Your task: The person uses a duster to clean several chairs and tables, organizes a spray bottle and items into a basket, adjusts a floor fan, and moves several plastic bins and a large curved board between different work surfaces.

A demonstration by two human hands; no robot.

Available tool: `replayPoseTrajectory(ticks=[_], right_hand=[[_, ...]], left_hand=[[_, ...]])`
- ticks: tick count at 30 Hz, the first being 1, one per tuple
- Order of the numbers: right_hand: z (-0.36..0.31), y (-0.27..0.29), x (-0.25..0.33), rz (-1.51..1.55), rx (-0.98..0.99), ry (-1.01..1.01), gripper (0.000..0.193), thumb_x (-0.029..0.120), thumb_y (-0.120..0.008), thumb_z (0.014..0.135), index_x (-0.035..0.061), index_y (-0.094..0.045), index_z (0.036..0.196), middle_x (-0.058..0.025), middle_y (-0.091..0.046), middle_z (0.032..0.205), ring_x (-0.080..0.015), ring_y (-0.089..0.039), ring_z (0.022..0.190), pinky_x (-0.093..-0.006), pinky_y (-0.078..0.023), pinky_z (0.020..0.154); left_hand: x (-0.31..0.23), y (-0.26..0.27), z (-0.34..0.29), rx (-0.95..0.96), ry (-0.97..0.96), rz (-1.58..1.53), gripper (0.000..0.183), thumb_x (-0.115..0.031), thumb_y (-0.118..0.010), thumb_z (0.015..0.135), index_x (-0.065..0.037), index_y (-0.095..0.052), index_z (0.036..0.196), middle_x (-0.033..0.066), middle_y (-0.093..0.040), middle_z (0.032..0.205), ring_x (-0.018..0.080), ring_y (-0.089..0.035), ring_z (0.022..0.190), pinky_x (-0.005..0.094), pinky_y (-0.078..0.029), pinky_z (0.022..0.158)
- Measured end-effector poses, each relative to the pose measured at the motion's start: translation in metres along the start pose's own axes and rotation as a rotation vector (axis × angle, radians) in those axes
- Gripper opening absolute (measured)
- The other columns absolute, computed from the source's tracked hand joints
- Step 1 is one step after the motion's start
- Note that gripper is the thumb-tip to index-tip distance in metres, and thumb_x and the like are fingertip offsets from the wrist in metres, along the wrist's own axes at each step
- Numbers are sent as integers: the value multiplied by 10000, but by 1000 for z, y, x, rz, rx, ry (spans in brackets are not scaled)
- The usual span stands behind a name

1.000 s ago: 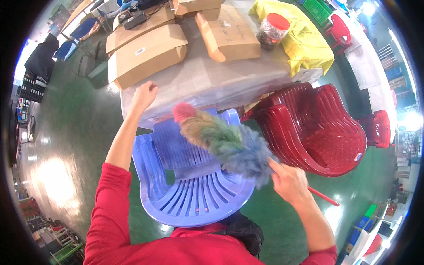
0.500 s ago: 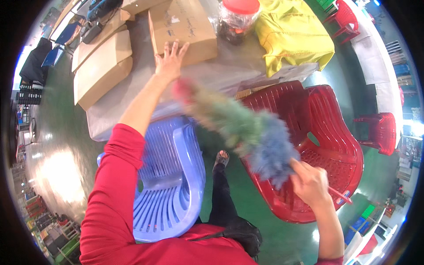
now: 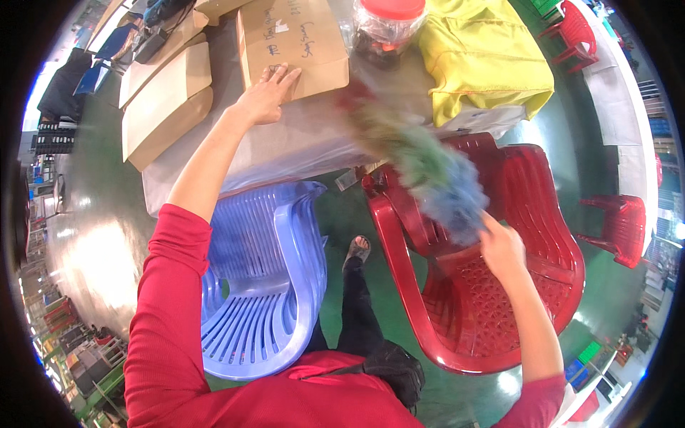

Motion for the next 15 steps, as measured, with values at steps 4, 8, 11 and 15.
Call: replayPoseTrajectory(ticks=[4, 8, 11, 15], right_hand=[[-98, 66, -44, 250, -139, -184, 343, 14, -505, 791, -24, -542, 1130, -204, -615, 1005, -245, -608, 958, -301, -432, 833], [-111, 80, 19, 364, -33, 1, 353, 20, -516, 753, -28, -558, 1100, -210, -630, 921, -260, -633, 886, -314, -456, 795], [-69, 36, 63, 319, 90, 40, 335, 73, -539, 743, 11, -584, 1069, -228, -607, 909, -328, -615, 858, -345, -468, 757], [-28, -1, 34, 421, -75, 152, 327, 105, -547, 757, 41, -589, 1075, -229, -599, 923, -350, -592, 889, -362, -457, 766]], left_hand=[[-2, -1, 2, -15, -6, 23, 849, -3, -556, 681, -185, -133, 1394, 132, -150, 1446, 397, -238, 1285, 453, -345, 1011], [-2, 1, -3, -5, 13, 54, 845, -12, -566, 678, -185, -143, 1390, 131, -156, 1444, 401, -243, 1282, 456, -338, 1014], [-5, 2, -2, -11, -11, 4, 856, 0, -565, 662, -182, -148, 1388, 134, -162, 1442, 403, -242, 1282, 457, -333, 1016], [-9, 5, 5, -32, -9, 28, 863, -4, -572, 652, -184, -155, 1386, 128, -169, 1440, 415, -245, 1277, 458, -351, 1004]])
Point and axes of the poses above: each hand's wrist, its own z-axis towards the middle knuckle, its own y-axis out of the back of the hand, x = y × z, the point moved 9 cm from there along z, towards the middle knuckle
